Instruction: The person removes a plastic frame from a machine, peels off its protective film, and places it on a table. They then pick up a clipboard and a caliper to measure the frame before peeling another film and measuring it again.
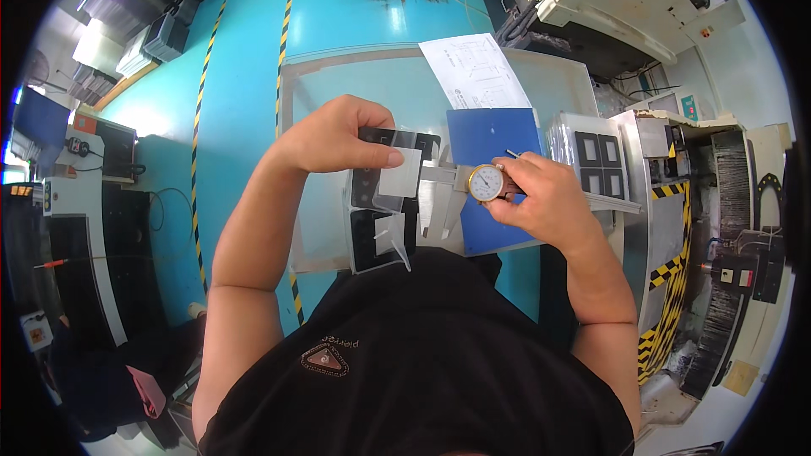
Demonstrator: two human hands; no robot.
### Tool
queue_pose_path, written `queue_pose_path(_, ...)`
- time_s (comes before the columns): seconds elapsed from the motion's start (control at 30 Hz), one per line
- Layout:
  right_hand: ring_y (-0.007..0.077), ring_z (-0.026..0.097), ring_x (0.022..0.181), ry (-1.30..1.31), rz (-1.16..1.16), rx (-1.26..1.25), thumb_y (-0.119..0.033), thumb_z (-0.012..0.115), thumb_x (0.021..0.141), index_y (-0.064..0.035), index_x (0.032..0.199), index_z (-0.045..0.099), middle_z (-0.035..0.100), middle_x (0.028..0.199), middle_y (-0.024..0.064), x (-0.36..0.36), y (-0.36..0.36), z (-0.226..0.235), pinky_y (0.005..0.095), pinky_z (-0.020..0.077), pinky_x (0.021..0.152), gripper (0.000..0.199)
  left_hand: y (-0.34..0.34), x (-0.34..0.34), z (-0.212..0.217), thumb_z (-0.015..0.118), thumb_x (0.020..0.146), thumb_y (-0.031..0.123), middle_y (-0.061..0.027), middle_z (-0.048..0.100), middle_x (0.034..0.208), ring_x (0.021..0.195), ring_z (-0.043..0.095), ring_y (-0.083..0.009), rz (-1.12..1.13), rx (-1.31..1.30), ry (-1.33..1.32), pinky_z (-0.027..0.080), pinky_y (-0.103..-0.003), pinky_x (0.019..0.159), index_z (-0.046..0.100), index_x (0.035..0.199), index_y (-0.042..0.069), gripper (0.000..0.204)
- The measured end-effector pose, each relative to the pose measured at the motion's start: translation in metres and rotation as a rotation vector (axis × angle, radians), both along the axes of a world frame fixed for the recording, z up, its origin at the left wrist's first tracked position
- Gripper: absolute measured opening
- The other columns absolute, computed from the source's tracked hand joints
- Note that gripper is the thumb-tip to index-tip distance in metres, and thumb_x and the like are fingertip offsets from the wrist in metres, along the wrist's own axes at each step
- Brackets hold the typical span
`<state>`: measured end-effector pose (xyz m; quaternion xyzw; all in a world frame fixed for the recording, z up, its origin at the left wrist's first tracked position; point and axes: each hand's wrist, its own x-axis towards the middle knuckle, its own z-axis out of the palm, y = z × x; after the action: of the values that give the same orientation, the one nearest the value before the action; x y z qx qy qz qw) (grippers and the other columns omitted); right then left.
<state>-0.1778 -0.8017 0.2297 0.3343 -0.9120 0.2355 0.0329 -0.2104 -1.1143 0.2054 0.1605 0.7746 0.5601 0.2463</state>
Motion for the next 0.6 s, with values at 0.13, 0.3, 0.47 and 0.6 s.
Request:
queue_pose_path(0.13, 0.0247, 0.060, 0.064, 0.060, 0.011, 0.038, -0.021, 0.073, 0.067, -0.0050, 0.092, 0.067, 0.057, 0.069, 0.0060, 0.000, -0.002, -0.002, 0.0357, 0.0506, 0.059, 0.030, -0.002, 0.001, -0.001, 0.080, 0.076, 0.019, -0.0004, 0.058, 0.064, 0.060, 0.053, -0.0070, 0.003, -0.022, 0.020, 0.043, -0.025, 0.054, 0.064, 0.078, 0.000, 0.025)
queue_pose_path(0.3, 0.0237, 0.060, 0.063, 0.092, 0.026, 0.052, -0.021, 0.073, 0.067, -0.0051, 0.091, 0.067, 0.057, 0.069, 0.0051, -0.001, -0.004, -0.005, 0.0349, 0.0512, 0.059, 0.029, -0.002, 0.002, -0.003, 0.080, 0.076, 0.019, -0.0006, 0.059, 0.063, 0.060, 0.055, -0.0074, 0.009, -0.027, 0.008, 0.045, -0.026, 0.054, 0.063, 0.077, 0.000, 0.025)
queue_pose_path(0.47, 0.0215, 0.056, 0.055, 0.141, 0.052, 0.009, -0.013, 0.073, 0.064, -0.0036, 0.090, 0.066, 0.053, 0.064, 0.0049, -0.003, -0.003, -0.014, 0.0334, 0.0477, 0.049, 0.028, -0.001, 0.001, -0.002, 0.080, 0.076, 0.018, -0.0012, 0.059, 0.063, 0.059, 0.056, -0.0080, 0.012, -0.023, -0.036, 0.045, -0.026, 0.054, 0.063, 0.077, 0.000, 0.025)
queue_pose_path(0.6, 0.0211, 0.057, 0.057, 0.158, 0.044, 0.044, -0.016, 0.072, 0.065, -0.0054, 0.085, 0.065, 0.053, 0.064, 0.0040, -0.002, -0.004, -0.015, 0.0329, 0.0488, 0.051, 0.024, 0.000, 0.001, -0.003, 0.080, 0.077, 0.018, -0.0018, 0.061, 0.063, 0.058, 0.059, -0.0086, 0.012, -0.030, -0.013, 0.046, -0.026, 0.053, 0.063, 0.078, 0.000, 0.024)
